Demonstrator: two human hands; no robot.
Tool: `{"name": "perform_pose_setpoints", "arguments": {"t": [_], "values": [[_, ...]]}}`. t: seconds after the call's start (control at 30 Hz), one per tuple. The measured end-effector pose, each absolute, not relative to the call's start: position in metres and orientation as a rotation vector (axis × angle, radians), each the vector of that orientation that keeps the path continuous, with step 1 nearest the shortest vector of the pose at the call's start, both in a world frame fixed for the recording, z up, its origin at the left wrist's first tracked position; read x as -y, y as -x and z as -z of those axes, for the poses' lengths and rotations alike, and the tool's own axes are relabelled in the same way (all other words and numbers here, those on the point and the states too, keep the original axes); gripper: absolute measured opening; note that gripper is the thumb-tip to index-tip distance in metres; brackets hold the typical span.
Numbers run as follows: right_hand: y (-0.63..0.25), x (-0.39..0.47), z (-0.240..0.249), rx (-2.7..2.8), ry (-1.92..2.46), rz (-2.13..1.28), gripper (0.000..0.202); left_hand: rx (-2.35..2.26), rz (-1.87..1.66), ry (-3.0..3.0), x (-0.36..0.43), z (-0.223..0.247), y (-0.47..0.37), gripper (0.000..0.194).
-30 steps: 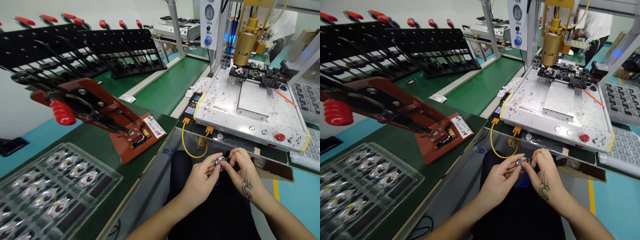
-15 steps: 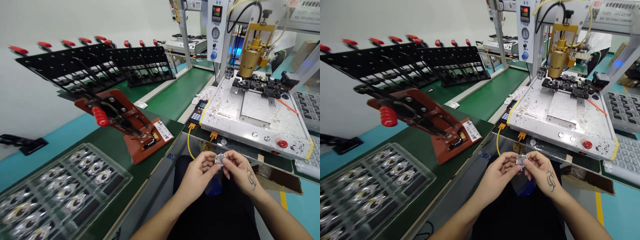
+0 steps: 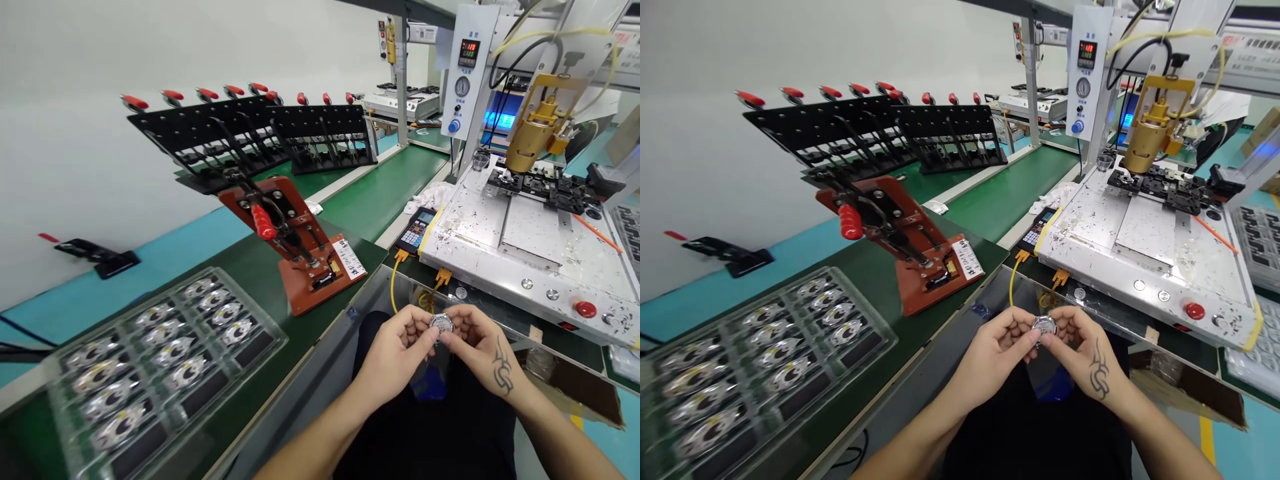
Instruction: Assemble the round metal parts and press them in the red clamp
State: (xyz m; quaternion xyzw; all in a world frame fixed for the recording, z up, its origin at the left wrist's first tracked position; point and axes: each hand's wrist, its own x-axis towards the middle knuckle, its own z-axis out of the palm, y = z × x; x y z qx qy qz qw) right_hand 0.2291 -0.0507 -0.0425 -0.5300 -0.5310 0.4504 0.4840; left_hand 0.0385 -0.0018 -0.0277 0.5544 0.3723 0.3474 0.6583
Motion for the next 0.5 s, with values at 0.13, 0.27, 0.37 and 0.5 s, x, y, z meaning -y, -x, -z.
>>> {"name": "perform_pose_setpoints", "arguments": {"t": [0.13,0.27,0.37,0.5], "values": [[-0.241,0.039,0.034,1.923,1.151,-0.738,0.044,-0.872,-0.808,-1.311,0.001,0.028,-0.033,0.025],[-0.242,0.020,0.024,2.176,0.968,-0.349,0.049,-0.904,-0.873,-1.604,-0.007,0.002,-0.012,0.016],[-0.236,0.002,0.017,2.135,0.959,-0.336,0.043,-0.933,-1.331,-2.044,-0.035,-0.036,0.021,0.012],[-0.228,-0.020,0.012,2.010,1.015,-0.412,0.037,-0.861,-1.753,-2.624,-0.092,-0.075,0.070,0.028]]}}
